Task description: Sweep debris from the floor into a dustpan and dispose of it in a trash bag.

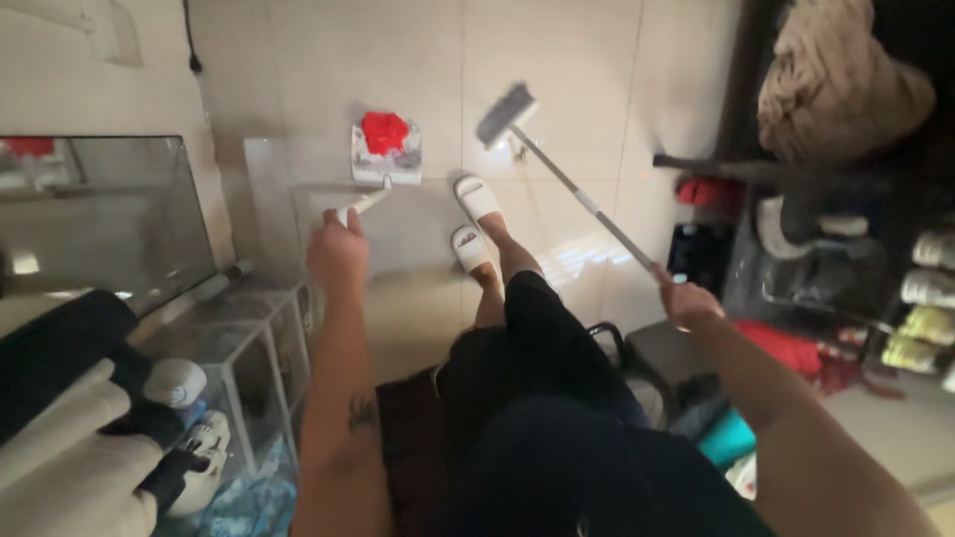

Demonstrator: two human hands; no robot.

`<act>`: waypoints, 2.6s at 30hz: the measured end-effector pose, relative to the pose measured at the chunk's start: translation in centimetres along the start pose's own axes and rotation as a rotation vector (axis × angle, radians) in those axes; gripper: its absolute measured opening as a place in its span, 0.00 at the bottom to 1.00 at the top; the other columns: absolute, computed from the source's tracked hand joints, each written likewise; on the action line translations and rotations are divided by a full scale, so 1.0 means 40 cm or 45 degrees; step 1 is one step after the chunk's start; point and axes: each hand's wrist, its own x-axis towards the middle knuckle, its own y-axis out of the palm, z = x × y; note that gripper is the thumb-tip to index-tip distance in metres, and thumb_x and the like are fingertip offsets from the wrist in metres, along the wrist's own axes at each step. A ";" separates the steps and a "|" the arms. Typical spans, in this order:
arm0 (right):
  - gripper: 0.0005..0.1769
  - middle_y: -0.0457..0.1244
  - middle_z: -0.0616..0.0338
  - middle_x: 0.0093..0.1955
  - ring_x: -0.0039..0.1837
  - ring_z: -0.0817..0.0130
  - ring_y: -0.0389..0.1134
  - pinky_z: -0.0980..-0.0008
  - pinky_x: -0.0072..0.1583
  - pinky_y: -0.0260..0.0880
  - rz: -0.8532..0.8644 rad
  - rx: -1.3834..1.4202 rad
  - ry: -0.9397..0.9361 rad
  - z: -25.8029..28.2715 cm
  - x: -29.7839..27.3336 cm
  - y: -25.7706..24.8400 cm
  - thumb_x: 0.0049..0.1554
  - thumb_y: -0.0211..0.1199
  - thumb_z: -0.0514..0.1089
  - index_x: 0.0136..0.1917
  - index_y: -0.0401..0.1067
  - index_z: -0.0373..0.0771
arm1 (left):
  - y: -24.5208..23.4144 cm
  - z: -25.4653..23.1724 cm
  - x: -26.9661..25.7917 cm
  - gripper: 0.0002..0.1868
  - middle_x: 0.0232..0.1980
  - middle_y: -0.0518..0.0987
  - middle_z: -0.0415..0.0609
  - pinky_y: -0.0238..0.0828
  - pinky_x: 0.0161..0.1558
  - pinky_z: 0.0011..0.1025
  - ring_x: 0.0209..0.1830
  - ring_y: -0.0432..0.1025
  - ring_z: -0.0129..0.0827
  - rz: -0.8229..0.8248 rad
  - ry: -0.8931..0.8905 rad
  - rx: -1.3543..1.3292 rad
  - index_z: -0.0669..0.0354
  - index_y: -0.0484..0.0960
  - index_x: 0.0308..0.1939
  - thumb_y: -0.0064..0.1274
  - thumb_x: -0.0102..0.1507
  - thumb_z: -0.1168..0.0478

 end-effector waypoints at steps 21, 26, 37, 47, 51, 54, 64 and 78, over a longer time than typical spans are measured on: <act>0.40 0.64 0.30 0.60 0.58 0.36 0.70 0.45 0.58 0.70 -0.339 0.267 0.083 0.079 -0.066 -0.026 0.62 0.48 0.48 0.83 0.41 0.42 | -0.096 -0.200 -0.096 0.22 0.47 0.85 0.58 0.75 0.47 0.52 0.48 0.79 0.57 0.399 0.539 0.366 0.46 0.82 0.56 0.50 0.68 0.39; 0.42 0.68 0.31 0.62 0.59 0.37 0.76 0.50 0.63 0.74 -0.009 0.379 0.134 0.094 -0.146 -0.119 0.60 0.48 0.40 0.84 0.42 0.33 | -0.016 -0.321 -0.101 0.19 0.45 0.85 0.56 0.75 0.47 0.50 0.46 0.79 0.53 0.285 0.741 0.345 0.43 0.84 0.54 0.52 0.65 0.43; 0.47 0.65 0.23 0.58 0.62 0.32 0.69 0.47 0.62 0.72 0.037 0.607 -0.048 0.298 -0.067 0.198 0.56 0.59 0.39 0.78 0.38 0.21 | 0.060 -0.518 -0.158 0.19 0.50 0.83 0.57 0.74 0.51 0.48 0.50 0.78 0.51 0.374 0.726 0.261 0.50 0.85 0.50 0.54 0.64 0.45; 0.37 0.66 0.25 0.51 0.54 0.32 0.69 0.44 0.55 0.71 0.109 0.683 -0.345 0.556 -0.283 0.266 0.57 0.60 0.43 0.71 0.48 0.24 | 0.044 -0.503 -0.153 0.18 0.48 0.83 0.57 0.75 0.50 0.48 0.48 0.78 0.53 0.378 0.757 0.255 0.54 0.86 0.45 0.56 0.65 0.45; 0.31 0.68 0.26 0.48 0.42 0.40 0.76 0.51 0.43 0.78 0.343 0.938 -0.355 0.590 -0.368 0.166 0.57 0.53 0.39 0.69 0.48 0.24 | 0.038 -0.448 -0.129 0.18 0.45 0.83 0.57 0.74 0.47 0.49 0.47 0.77 0.54 0.352 0.702 0.172 0.53 0.85 0.45 0.57 0.63 0.44; 0.30 0.68 0.35 0.40 0.33 0.50 0.72 0.54 0.34 0.75 0.361 1.045 -0.323 0.568 -0.363 0.157 0.57 0.55 0.39 0.67 0.49 0.25 | 0.033 -0.385 -0.125 0.19 0.46 0.83 0.57 0.75 0.48 0.49 0.47 0.78 0.54 0.340 0.691 0.203 0.53 0.84 0.48 0.56 0.65 0.44; 0.35 0.59 0.57 0.31 0.26 0.67 0.60 0.63 0.27 0.64 0.305 1.382 -0.151 0.409 -0.470 0.062 0.56 0.55 0.38 0.76 0.55 0.46 | 0.076 -0.086 -0.129 0.22 0.49 0.83 0.59 0.74 0.51 0.53 0.50 0.78 0.56 0.419 0.566 0.192 0.52 0.81 0.53 0.51 0.65 0.42; 0.40 0.70 0.39 0.46 0.43 0.51 0.71 0.55 0.47 0.74 -0.232 0.514 -0.518 0.250 -0.496 -0.039 0.55 0.63 0.43 0.77 0.52 0.42 | 0.152 0.130 -0.332 0.27 0.45 0.84 0.64 0.76 0.49 0.55 0.47 0.79 0.61 0.421 0.146 0.057 0.57 0.83 0.49 0.46 0.67 0.37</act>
